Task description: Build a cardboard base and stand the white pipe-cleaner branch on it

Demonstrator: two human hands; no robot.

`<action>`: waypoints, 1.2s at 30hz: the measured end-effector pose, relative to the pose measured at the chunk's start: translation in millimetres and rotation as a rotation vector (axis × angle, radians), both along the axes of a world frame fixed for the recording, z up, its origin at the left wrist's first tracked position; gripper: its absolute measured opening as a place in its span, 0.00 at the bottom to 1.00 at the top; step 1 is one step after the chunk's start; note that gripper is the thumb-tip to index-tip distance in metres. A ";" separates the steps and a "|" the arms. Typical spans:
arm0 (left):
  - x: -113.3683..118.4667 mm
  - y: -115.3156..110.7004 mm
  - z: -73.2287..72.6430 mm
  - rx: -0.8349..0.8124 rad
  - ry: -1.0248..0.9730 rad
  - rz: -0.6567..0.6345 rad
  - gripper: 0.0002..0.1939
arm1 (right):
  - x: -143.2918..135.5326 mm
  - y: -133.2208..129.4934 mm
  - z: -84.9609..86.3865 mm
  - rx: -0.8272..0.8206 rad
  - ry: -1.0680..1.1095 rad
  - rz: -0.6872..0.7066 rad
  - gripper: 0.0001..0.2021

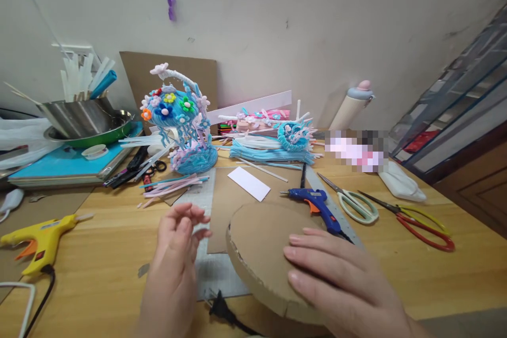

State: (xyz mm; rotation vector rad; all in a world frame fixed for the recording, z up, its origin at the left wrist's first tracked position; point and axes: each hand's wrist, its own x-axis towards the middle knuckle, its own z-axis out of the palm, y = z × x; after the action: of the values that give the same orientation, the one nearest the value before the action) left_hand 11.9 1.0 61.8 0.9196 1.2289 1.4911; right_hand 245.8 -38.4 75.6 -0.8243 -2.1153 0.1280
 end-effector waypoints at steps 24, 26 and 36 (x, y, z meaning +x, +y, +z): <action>1.0 26.6 8.6 0.511 0.801 -0.610 0.19 | -18.4 47.6 -18.7 -0.360 0.295 -0.148 0.17; 0.4 37.2 4.8 0.567 0.786 -0.658 0.21 | -20.4 51.0 -22.6 -0.294 0.337 -0.090 0.15; 5.6 40.9 -0.2 0.715 0.794 -0.676 0.26 | -21.1 55.8 -20.7 -0.249 0.362 0.068 0.17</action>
State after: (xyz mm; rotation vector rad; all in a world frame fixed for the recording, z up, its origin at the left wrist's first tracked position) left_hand 17.6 41.9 61.6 2.2948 0.7051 0.9980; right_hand 224.6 17.4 54.9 -0.8036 -1.8055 0.5449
